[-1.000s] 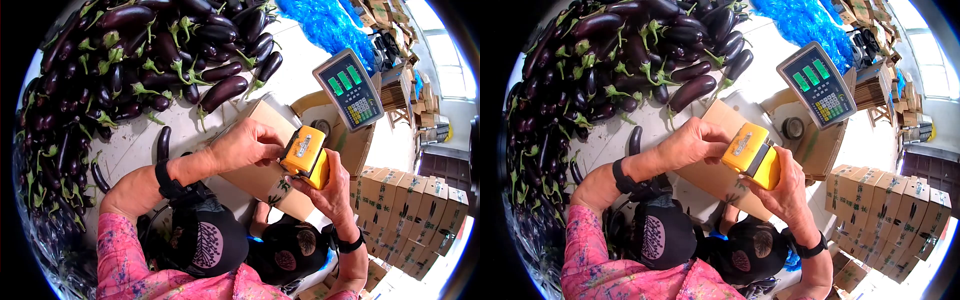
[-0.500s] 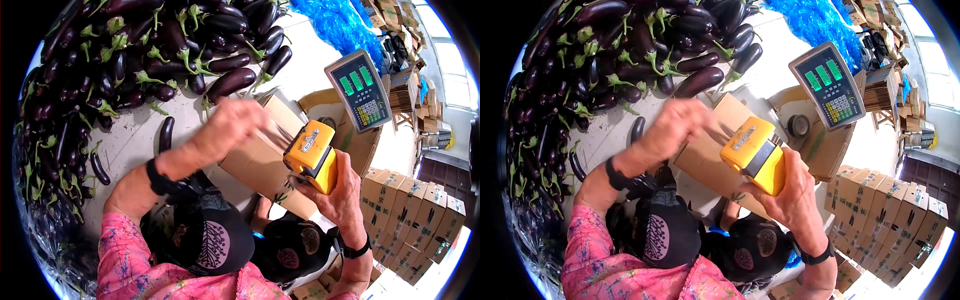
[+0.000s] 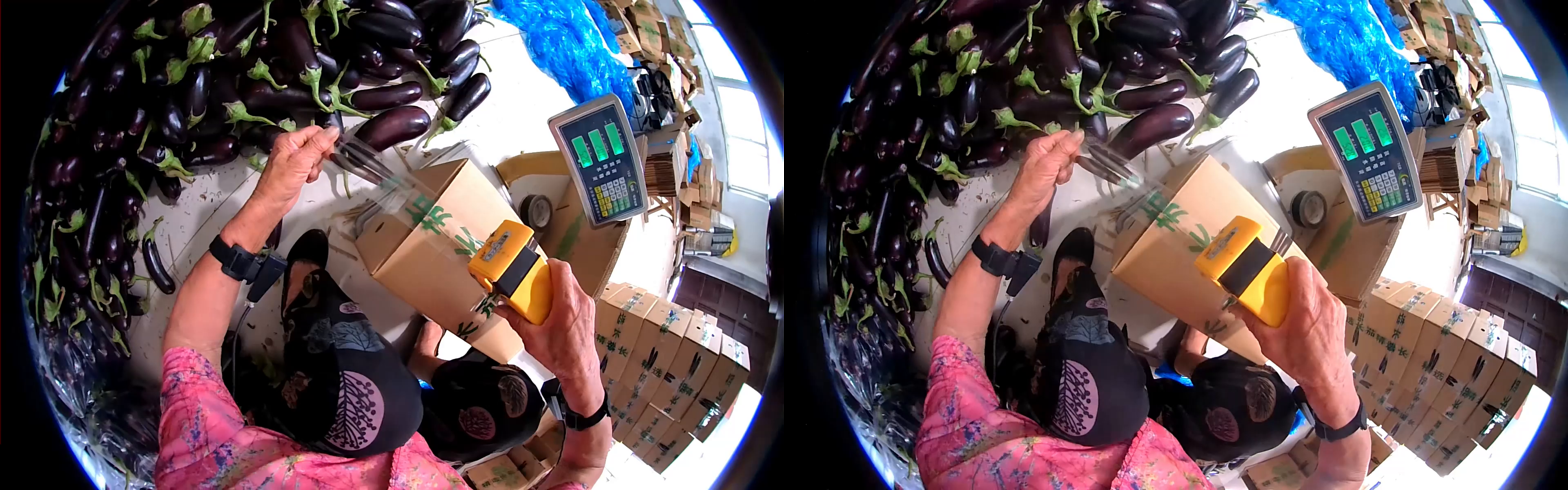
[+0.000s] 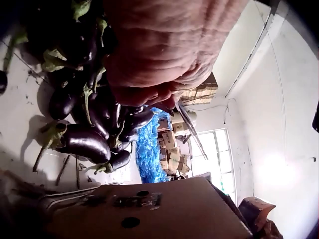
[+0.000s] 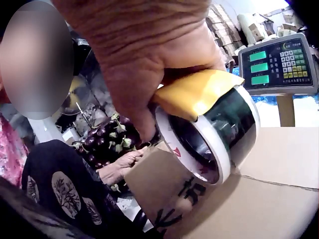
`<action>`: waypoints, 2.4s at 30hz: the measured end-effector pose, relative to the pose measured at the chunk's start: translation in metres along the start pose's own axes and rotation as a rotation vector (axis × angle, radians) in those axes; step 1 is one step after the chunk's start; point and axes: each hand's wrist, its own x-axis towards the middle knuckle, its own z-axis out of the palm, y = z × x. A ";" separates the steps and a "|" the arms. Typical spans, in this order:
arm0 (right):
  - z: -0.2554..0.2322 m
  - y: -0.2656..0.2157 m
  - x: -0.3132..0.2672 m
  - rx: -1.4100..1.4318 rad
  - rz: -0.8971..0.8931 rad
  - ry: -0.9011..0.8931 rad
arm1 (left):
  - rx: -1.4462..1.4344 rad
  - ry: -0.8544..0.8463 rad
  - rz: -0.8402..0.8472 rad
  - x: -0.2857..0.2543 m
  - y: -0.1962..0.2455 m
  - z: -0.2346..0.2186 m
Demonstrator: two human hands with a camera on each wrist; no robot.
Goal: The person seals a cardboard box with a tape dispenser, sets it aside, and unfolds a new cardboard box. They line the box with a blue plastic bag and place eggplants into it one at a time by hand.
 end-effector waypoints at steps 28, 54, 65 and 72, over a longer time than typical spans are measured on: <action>0.029 0.006 0.017 -0.025 -0.001 -0.013 | 0.916 -0.181 0.347 -0.002 -0.137 0.063; 0.035 0.025 0.008 0.051 -0.067 0.111 | 1.039 0.116 0.366 0.029 -0.173 0.081; 0.034 0.027 0.008 0.080 -0.066 0.086 | 0.380 -0.007 -0.016 0.021 -0.138 0.099; 0.034 0.032 0.009 0.116 -0.123 0.125 | 0.103 -0.189 0.166 0.001 -0.018 0.146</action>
